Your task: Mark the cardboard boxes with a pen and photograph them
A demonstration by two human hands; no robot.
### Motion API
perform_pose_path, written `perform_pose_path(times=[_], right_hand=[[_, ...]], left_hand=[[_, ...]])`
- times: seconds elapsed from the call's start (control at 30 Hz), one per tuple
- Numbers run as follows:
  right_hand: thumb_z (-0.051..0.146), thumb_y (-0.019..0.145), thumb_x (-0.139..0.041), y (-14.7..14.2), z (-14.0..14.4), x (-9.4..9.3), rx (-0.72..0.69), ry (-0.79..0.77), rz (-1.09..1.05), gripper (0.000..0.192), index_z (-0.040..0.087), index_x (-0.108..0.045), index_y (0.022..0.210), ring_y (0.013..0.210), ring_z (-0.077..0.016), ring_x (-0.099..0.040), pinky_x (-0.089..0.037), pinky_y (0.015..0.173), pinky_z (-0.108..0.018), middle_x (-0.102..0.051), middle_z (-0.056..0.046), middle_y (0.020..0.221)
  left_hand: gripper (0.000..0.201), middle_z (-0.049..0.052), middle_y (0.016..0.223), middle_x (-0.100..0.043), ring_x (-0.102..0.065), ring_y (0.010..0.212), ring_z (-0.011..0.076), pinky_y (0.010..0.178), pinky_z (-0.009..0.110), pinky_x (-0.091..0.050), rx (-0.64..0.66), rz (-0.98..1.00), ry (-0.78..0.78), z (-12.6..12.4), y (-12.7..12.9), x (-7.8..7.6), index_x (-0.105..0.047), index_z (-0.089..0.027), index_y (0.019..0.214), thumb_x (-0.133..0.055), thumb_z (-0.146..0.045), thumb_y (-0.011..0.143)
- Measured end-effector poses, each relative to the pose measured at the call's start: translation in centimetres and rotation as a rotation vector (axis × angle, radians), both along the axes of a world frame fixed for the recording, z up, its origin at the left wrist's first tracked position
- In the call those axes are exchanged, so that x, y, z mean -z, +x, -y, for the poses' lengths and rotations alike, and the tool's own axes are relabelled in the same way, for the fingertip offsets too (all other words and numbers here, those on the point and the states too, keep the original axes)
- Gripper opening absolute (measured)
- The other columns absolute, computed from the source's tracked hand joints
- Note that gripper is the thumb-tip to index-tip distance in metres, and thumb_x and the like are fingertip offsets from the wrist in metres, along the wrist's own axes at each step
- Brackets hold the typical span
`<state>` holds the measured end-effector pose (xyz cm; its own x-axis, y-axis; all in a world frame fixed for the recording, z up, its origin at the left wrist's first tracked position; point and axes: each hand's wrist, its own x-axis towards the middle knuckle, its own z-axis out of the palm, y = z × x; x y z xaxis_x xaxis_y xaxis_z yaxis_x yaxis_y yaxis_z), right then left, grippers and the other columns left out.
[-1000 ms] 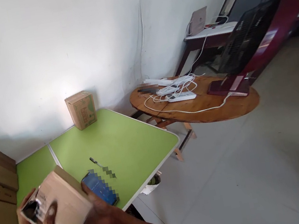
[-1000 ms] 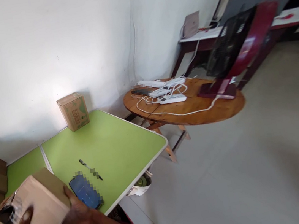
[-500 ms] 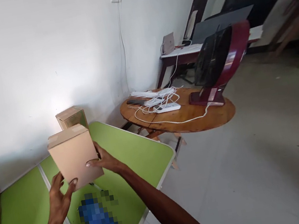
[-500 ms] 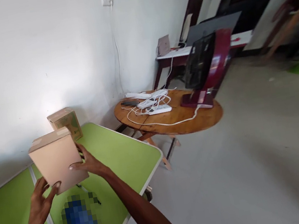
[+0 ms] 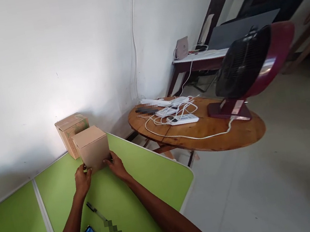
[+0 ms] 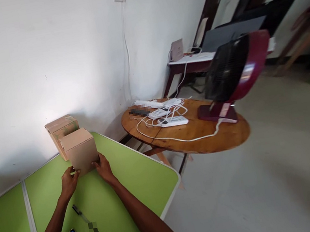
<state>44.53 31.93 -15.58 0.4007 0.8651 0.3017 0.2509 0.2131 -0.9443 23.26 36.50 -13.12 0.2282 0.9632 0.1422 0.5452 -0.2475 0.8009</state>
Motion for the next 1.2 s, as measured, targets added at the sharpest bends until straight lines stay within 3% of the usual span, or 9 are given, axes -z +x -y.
perform_pose_path(times=[0.3,0.43,0.57,0.73,0.87,0.97,1.1,1.13,1.2], right_hand=[[0.016,0.087,-0.058,0.6,-5.4,0.0,0.007,-0.122,0.009,0.068,0.020,-0.066,0.154,0.129,-0.0294,-0.073,-0.054,0.122,-0.050,-0.080,-0.014,0.141],[0.024,0.088,-0.064,0.9,-4.8,0.8,0.002,-0.114,0.015,0.066,0.019,-0.066,0.154,0.134,-0.0313,-0.072,-0.054,0.124,-0.051,-0.079,-0.016,0.145],[0.031,0.089,-0.063,0.6,-2.9,1.8,-0.002,-0.122,-0.010,0.068,0.016,-0.063,0.155,0.133,-0.0318,-0.075,-0.055,0.123,-0.053,-0.076,-0.021,0.149],[0.043,0.088,-0.063,0.8,-0.6,3.5,0.006,-0.187,-0.043,0.077,0.014,-0.056,0.159,0.139,-0.0355,-0.073,-0.052,0.126,-0.058,-0.072,-0.028,0.154],[0.057,0.084,-0.069,0.8,1.5,4.0,0.032,-0.247,-0.022,0.082,0.019,-0.059,0.156,0.148,-0.0384,-0.067,-0.048,0.130,-0.062,-0.069,-0.026,0.159],[0.062,0.077,-0.073,0.6,4.1,3.6,0.030,-0.275,0.005,0.079,0.019,-0.066,0.143,0.141,-0.0421,-0.072,-0.051,0.127,-0.065,-0.073,-0.027,0.151],[0.064,0.076,-0.073,-0.9,8.2,1.8,0.021,-0.245,0.049,0.062,0.021,-0.072,0.122,0.109,-0.0397,-0.082,-0.062,0.109,-0.070,-0.080,-0.023,0.134],[0.064,0.078,-0.074,-1.7,9.2,1.0,0.013,-0.213,0.045,0.058,0.022,-0.073,0.118,0.102,-0.0375,-0.082,-0.066,0.101,-0.067,-0.081,-0.021,0.129],[0.065,0.081,-0.076,-4.4,11.2,-1.2,-0.032,-0.129,0.014,0.053,0.022,-0.075,0.111,0.094,-0.0340,-0.082,-0.071,0.086,-0.058,-0.083,-0.017,0.117]], left_hand=[[0.044,0.013,0.143,-0.073,-0.075,0.121,0.0287,0.103,0.052,-0.067,-0.070,-0.119,-0.063,-3.9,0.9,0.4,-0.070,-0.019,0.144,-0.077,-0.044,0.108],[0.045,0.013,0.143,-0.073,-0.075,0.121,0.0284,0.102,0.051,-0.067,-0.038,-0.074,-0.061,-3.4,0.8,1.1,-0.070,-0.019,0.144,-0.077,-0.044,0.108],[0.043,0.013,0.142,-0.073,-0.075,0.120,0.0279,0.102,0.051,-0.067,-0.001,-0.012,-0.071,-0.8,-0.4,1.4,-0.071,-0.019,0.143,-0.077,-0.044,0.108],[0.038,0.012,0.135,-0.076,-0.077,0.112,0.0251,0.097,0.047,-0.068,-0.040,0.050,-0.081,5.8,-4.2,0.8,-0.073,-0.018,0.137,-0.078,-0.043,0.108],[0.033,0.012,0.127,-0.080,-0.081,0.103,0.0226,0.092,0.041,-0.070,-0.139,0.101,-0.021,13.7,-8.7,-1.6,-0.076,-0.019,0.129,-0.082,-0.038,0.104],[0.032,0.013,0.127,-0.081,-0.082,0.103,0.0234,0.091,0.040,-0.071,-0.234,0.117,0.081,20.3,-12.4,-4.8,-0.077,-0.022,0.129,-0.078,-0.042,0.104],[0.042,0.015,0.138,-0.076,-0.077,0.119,0.0297,0.104,0.052,-0.068,-0.427,0.075,0.269,28.9,-17.9,-10.3,-0.073,-0.023,0.139,-0.070,-0.051,0.108],[0.043,0.016,0.144,-0.072,-0.073,0.127,0.0316,0.111,0.057,-0.064,-0.525,0.047,0.352,31.0,-19.5,-11.7,-0.070,-0.023,0.142,-0.069,-0.051,0.109],[0.050,0.016,0.150,-0.066,-0.063,0.144,0.0377,0.122,0.064,-0.057,-0.900,-0.120,0.695,34.6,-23.1,-14.0,-0.065,-0.023,0.144,-0.072,-0.055,0.106]])
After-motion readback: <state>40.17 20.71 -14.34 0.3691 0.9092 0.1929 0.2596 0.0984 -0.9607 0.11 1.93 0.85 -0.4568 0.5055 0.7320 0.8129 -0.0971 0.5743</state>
